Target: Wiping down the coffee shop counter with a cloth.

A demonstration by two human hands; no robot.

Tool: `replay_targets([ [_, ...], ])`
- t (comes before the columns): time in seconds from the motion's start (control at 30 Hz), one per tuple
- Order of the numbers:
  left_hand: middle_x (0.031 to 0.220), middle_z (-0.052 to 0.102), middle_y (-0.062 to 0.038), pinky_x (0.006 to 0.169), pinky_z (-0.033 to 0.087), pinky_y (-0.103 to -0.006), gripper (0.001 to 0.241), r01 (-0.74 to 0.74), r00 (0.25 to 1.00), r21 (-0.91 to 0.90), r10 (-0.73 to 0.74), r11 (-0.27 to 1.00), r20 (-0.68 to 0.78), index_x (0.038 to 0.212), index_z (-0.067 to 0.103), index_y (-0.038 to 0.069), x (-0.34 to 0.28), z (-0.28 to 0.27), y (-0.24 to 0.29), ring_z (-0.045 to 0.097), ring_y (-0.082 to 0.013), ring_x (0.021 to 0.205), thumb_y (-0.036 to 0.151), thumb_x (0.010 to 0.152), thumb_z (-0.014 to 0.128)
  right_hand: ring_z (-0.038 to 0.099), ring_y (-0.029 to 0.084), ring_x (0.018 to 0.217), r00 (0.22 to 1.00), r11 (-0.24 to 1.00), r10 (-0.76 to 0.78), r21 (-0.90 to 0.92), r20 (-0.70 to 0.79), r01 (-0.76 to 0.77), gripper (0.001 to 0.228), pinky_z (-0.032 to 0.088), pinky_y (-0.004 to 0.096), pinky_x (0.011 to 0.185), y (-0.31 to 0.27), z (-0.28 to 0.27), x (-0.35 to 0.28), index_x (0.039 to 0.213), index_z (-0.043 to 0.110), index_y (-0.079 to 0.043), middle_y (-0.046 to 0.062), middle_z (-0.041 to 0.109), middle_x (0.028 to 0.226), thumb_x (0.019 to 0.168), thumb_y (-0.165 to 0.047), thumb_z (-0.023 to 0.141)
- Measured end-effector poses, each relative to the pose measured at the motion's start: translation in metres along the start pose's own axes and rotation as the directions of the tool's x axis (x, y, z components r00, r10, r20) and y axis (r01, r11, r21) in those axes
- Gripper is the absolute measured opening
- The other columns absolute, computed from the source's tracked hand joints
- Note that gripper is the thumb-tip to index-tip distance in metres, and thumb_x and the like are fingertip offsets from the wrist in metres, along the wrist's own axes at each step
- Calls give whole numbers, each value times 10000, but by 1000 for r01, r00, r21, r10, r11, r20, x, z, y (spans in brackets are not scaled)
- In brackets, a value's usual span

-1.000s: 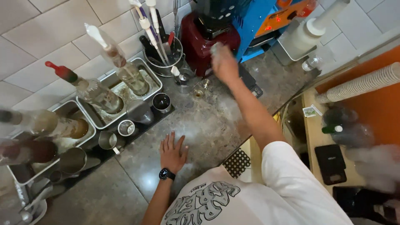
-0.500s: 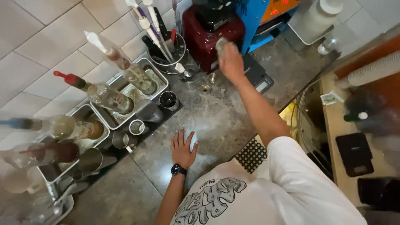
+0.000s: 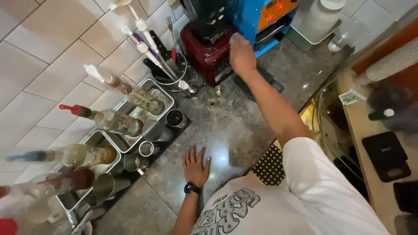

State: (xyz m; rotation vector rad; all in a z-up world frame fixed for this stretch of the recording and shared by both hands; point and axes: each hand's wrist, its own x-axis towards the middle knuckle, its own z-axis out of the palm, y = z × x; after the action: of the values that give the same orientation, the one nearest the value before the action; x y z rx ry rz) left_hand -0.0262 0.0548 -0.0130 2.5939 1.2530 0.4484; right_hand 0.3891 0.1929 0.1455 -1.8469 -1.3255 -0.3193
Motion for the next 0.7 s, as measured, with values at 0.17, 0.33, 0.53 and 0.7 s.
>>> replay_targets([
  [0.17, 1592, 419, -114, 1180, 271, -528, 490, -17, 999, 0, 17, 1000, -47, 1404, 592, 233, 2, -2, 4, 367, -360, 1462, 465, 976, 545, 623, 383, 942, 974, 983, -169, -44, 153, 177, 288, 511, 465, 757, 0, -4, -14, 1291, 567, -58, 140, 612, 1263, 1028, -165, 519],
  [0.33, 1616, 382, -135, 1188, 240, -537, 530, 17, 999, -6, -17, 1000, 43, 1439, 564, 247, -1, 5, -3, 326, -370, 1486, 526, 1000, 464, 556, 447, 1095, 983, 935, 156, -336, 99, -115, 392, 588, 600, 799, 48, 49, -18, 1499, 430, -116, 134, 476, 1394, 1139, -270, 460],
  [0.53, 1594, 415, -113, 1189, 246, -528, 506, 18, 1000, -9, -18, 1000, -2, 1429, 578, 244, 1, 0, 2, 340, -355, 1479, 494, 994, 514, 610, 317, 1112, 943, 976, -210, 0, 258, 217, 376, 523, 434, 851, -6, 26, -28, 1396, 618, -76, 106, 623, 1342, 1068, -222, 507],
  [0.7, 1596, 424, -105, 1188, 254, -509, 507, 6, 999, 6, -5, 1000, -35, 1415, 594, 243, 1, -1, 2, 356, -347, 1476, 499, 987, 504, 623, 426, 1045, 985, 987, -156, 9, -74, 158, 385, 513, 451, 916, -13, 23, -27, 1333, 529, 10, 191, 594, 1283, 963, -29, 628],
])
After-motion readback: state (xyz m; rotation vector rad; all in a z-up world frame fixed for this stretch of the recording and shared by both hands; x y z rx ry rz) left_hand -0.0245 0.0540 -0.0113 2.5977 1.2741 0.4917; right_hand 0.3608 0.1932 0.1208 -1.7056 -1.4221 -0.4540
